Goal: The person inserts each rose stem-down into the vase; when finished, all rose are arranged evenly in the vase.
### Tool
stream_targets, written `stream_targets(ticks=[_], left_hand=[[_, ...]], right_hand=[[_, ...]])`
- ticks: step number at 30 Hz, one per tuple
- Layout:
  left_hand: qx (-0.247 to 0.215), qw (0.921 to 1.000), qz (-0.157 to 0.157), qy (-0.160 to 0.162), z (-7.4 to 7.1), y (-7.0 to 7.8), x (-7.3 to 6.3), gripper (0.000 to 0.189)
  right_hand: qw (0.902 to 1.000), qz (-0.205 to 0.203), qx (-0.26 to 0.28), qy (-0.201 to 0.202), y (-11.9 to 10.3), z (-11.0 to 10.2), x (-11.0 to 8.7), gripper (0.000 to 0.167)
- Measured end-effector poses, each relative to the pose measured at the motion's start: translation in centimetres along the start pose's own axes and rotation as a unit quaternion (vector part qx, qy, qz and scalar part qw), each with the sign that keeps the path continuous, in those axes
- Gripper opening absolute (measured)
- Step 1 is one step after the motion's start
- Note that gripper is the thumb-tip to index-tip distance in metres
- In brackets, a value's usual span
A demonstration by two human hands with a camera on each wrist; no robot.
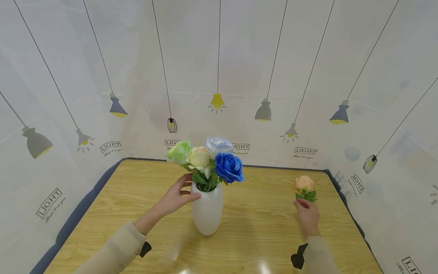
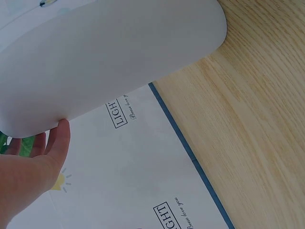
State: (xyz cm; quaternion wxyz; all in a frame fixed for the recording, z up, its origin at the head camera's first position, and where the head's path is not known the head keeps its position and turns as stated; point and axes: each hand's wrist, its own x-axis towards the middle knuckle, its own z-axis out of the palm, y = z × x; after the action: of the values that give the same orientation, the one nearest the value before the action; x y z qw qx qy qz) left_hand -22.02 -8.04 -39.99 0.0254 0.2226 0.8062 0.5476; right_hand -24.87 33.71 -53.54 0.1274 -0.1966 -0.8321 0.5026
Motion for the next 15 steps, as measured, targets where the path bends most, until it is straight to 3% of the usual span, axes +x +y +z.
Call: stream_targets(ticks=[11,15], left_hand=[[-0.001,1.0000,0.002,0.001,0.0,-0.1,0.0,0.060],[-0.001,1.0000,0.002,0.002,0.0,-0.1,0.0,0.060]], right_hand=[[0.9987,-0.006,-0.039,0.032,1.9,-1.3,-0.2,0.043],[0.9983,0.012,-0.055,0.013,3.0,-1.4,-0.1,0.042]])
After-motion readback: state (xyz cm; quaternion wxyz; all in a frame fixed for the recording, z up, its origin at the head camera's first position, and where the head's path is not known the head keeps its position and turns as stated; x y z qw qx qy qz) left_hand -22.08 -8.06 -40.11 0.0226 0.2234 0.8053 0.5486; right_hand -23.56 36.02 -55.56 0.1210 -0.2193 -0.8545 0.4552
